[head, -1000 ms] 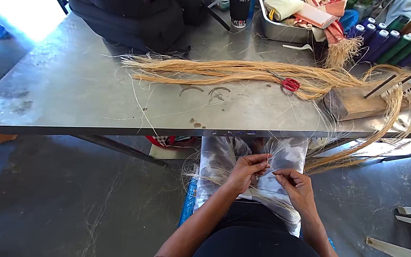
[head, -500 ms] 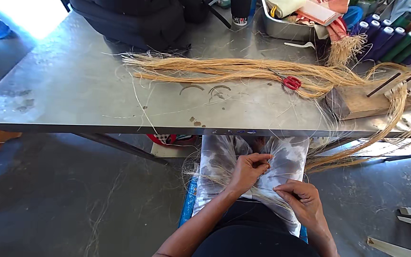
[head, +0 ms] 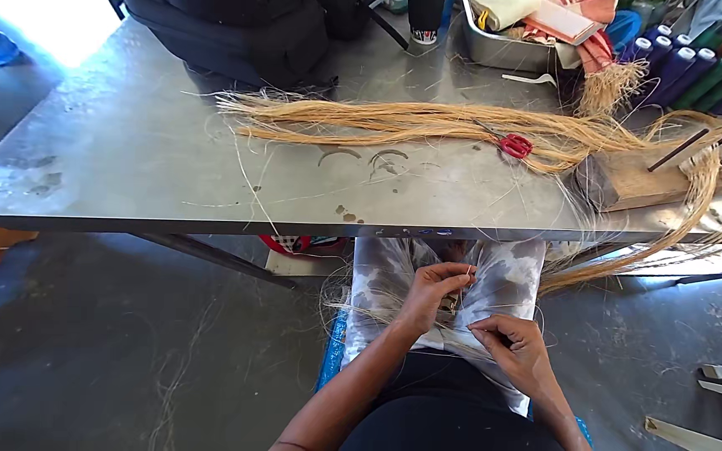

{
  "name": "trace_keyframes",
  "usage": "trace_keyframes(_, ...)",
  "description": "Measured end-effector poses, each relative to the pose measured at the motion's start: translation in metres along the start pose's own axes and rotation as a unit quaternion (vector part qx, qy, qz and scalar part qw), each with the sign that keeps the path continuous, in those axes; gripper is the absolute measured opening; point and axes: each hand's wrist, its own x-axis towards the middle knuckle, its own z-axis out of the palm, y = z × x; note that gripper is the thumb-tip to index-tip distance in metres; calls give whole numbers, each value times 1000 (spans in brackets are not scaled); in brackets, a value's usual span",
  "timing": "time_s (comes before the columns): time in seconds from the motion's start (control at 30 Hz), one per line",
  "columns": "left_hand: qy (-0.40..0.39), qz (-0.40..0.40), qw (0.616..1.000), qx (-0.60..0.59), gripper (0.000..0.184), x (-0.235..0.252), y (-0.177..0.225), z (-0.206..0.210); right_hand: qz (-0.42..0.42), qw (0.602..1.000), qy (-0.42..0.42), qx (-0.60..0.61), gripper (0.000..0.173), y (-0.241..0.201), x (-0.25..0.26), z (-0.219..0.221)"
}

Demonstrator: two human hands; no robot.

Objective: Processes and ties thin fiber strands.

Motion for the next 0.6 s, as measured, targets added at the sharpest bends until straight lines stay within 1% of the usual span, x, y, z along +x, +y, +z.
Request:
trace_keyframes(0.07, -1, -3, 1000, -6, 16, 0, 0, 1, 15, 1000, -12, 10, 15, 2, 0, -4)
trace_keyframes(0.1, -7, -8, 1000, -11, 16, -1, 0, 1, 24, 999, -21, 24, 18, 3, 0, -6)
trace_keyframes(0.17, -33, -25, 999, -24, 17, -3, 2, 1, 38, 997, -25, 60, 34, 7, 1, -12)
trace_keyframes(0.2, -52, -35, 998, -32, 17, -5, 3, 2, 47, 996, -14, 74, 44, 9, 2, -15)
trace_keyframes(0.23, -75, -45, 995, -39, 17, -6, 5, 3, 54, 994, 6, 90, 48, 11, 4, -17)
trace_keyframes(0.27, -98, -53, 993, -45, 17, -7, 5, 4, 60, 992, 31, 108, 47, 12, 6, -18)
trace_keyframes(0.33, -133, -65, 988, -48, 17, -8, 3, 6, 65, 982, 72, 162, 35, 13, 10, -17)
trace_keyframes(0.43, -154, -76, 984, -39, 18, -7, -3, 8, 67, 962, 88, 249, 22, 14, 16, -15)
trace_keyframes(0.5, -146, -80, 986, -29, 19, -7, -4, 9, 61, 957, 106, 265, 19, 14, 19, -12)
trace_keyframes(0.6, -136, -80, 987, 4, 17, -8, -1, 10, 40, 963, 123, 235, 11, 14, 26, -9)
